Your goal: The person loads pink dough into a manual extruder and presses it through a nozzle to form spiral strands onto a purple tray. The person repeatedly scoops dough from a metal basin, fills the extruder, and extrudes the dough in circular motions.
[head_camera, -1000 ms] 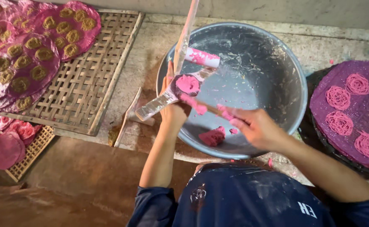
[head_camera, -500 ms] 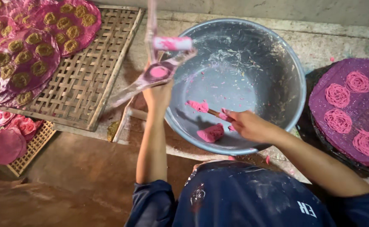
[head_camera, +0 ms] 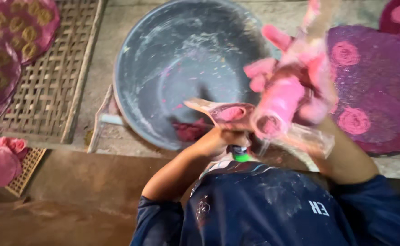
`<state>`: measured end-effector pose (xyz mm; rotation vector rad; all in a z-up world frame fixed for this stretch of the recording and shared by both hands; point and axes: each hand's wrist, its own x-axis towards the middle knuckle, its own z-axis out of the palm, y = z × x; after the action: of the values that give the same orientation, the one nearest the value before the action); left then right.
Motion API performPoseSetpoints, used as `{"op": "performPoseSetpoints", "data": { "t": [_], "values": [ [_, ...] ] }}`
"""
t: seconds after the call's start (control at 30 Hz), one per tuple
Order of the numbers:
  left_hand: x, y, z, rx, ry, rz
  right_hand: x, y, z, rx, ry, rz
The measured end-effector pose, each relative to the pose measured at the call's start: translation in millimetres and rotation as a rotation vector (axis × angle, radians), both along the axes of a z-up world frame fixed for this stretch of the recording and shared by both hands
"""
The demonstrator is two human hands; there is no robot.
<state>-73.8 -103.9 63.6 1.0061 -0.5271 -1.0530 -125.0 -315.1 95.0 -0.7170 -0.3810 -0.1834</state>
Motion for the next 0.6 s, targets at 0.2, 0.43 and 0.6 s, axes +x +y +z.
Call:
{"op": "performPoseSetpoints", "data": {
  "t": [0.2, 0.43, 0.6],
  "values": [
    [-25.0, -66.2, 40.5, 0.258, -0.959, -0.005, -82.4, -91.7, 27.5, -1.057, -0.295, -0.651],
    [-83.7, -157.2, -18.4, 0.313, -1.013, -0.229, -144.7, -135.0, -17.3, -1.346, -0.533, -0.709],
    [-93.8, -218.7, -46.9, 0.217, -0.734, -0.274, -172.4, -182.4, -22.9, -1.391, -0.18, -0.677]
  ]
}}
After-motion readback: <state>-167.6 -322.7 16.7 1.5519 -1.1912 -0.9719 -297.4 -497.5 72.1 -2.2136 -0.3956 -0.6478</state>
